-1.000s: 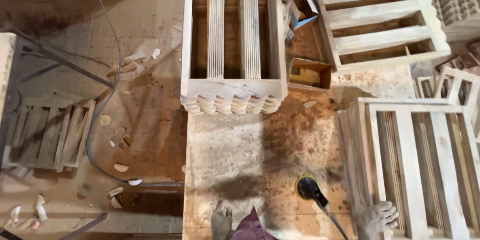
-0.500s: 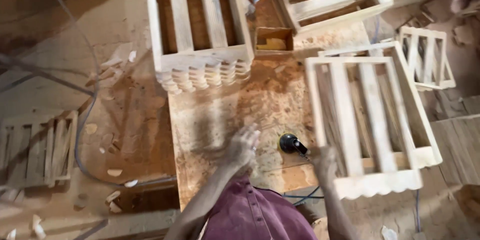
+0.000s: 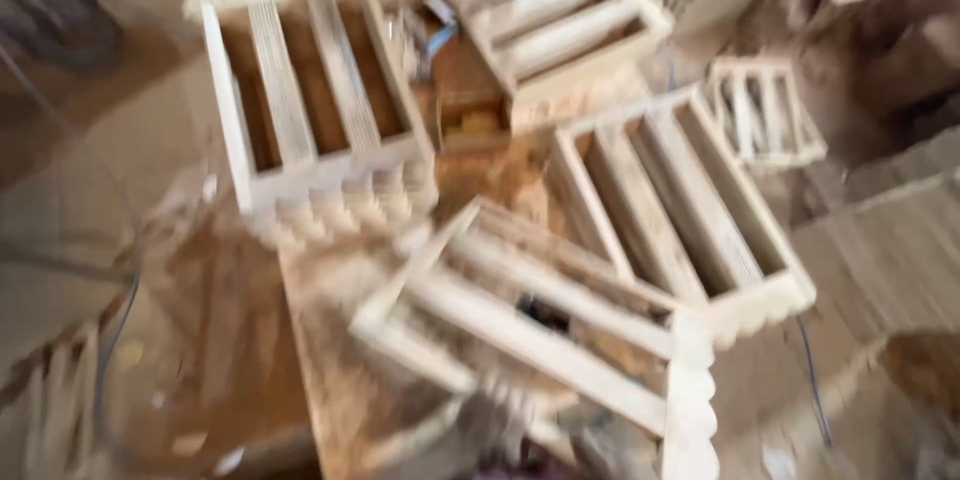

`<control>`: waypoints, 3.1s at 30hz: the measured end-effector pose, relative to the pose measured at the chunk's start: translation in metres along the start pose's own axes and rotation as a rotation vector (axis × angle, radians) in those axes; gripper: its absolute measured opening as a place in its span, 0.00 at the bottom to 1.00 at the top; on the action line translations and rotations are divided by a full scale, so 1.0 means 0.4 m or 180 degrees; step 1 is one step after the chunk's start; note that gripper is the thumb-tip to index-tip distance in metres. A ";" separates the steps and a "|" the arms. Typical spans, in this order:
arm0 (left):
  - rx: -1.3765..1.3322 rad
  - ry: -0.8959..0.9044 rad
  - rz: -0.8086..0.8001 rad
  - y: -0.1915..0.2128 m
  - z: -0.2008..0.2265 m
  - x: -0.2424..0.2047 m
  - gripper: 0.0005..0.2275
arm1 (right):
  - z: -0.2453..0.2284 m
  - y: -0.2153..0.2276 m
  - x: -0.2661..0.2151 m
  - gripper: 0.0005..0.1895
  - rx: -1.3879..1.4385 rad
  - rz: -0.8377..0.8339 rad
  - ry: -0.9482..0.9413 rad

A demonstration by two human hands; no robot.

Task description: The person sands various wooden furniture components, including slats and frames, using a power sander.

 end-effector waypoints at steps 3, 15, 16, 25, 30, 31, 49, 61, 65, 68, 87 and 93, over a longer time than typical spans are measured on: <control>-0.0347 0.0660 0.0389 0.015 -0.045 -0.032 0.22 | -0.034 0.161 0.033 0.21 -0.0068 0.0412 0.0102; -0.0520 0.2902 -0.0387 0.065 -0.271 -0.093 0.36 | 0.195 -0.310 0.161 0.34 0.0575 0.0444 -0.1719; -0.0610 0.2876 -0.0631 0.043 -0.256 -0.098 0.36 | 0.222 -0.362 0.182 0.34 0.0733 0.0085 -0.1885; -0.0091 0.2469 -0.0270 -0.184 -0.186 -0.189 0.36 | 0.300 -0.509 0.276 0.33 0.1387 -0.0675 -0.2280; -0.0221 0.2104 -0.0422 -0.414 -0.152 -0.260 0.28 | 0.244 -0.384 0.073 0.33 0.1516 -0.0847 -0.3002; -0.0094 0.2017 -0.0214 -0.464 -0.159 -0.275 0.21 | 0.241 -0.379 0.043 0.33 0.1389 -0.0784 -0.3135; 0.0041 0.2658 0.0643 -0.562 -0.435 -0.279 0.28 | 0.244 -0.561 0.152 0.19 0.0166 -0.0684 -0.1229; -0.0343 0.2561 0.0185 -0.567 -0.807 -0.027 0.44 | 0.400 -0.612 0.867 0.11 -0.0811 -0.0151 -0.0196; -0.0543 0.2600 -0.0055 -0.593 -0.801 -0.038 0.46 | 0.496 -0.595 1.080 0.11 0.0368 0.0167 -0.0395; -0.0307 0.2606 0.0218 -0.570 -0.806 -0.037 0.45 | 0.396 -0.574 1.062 0.08 -0.0581 0.0644 0.0126; 0.0254 0.2420 0.0575 -0.632 -0.828 -0.056 0.39 | 0.337 -0.547 0.892 0.08 -0.0228 0.0032 -0.0254; 0.0091 0.2578 0.0198 -0.580 -0.833 -0.038 0.42 | 0.277 -0.556 0.831 0.07 -0.0185 0.0032 -0.0119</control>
Point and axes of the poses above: each hand's wrist, its own x-axis towards the middle knuckle, its own y-axis out of the back of the hand, z = x × y, the point moved 4 cm from there along x, towards the middle knuckle, and after that the axes turned 5 degrees about -z, right-handed, at the moved point
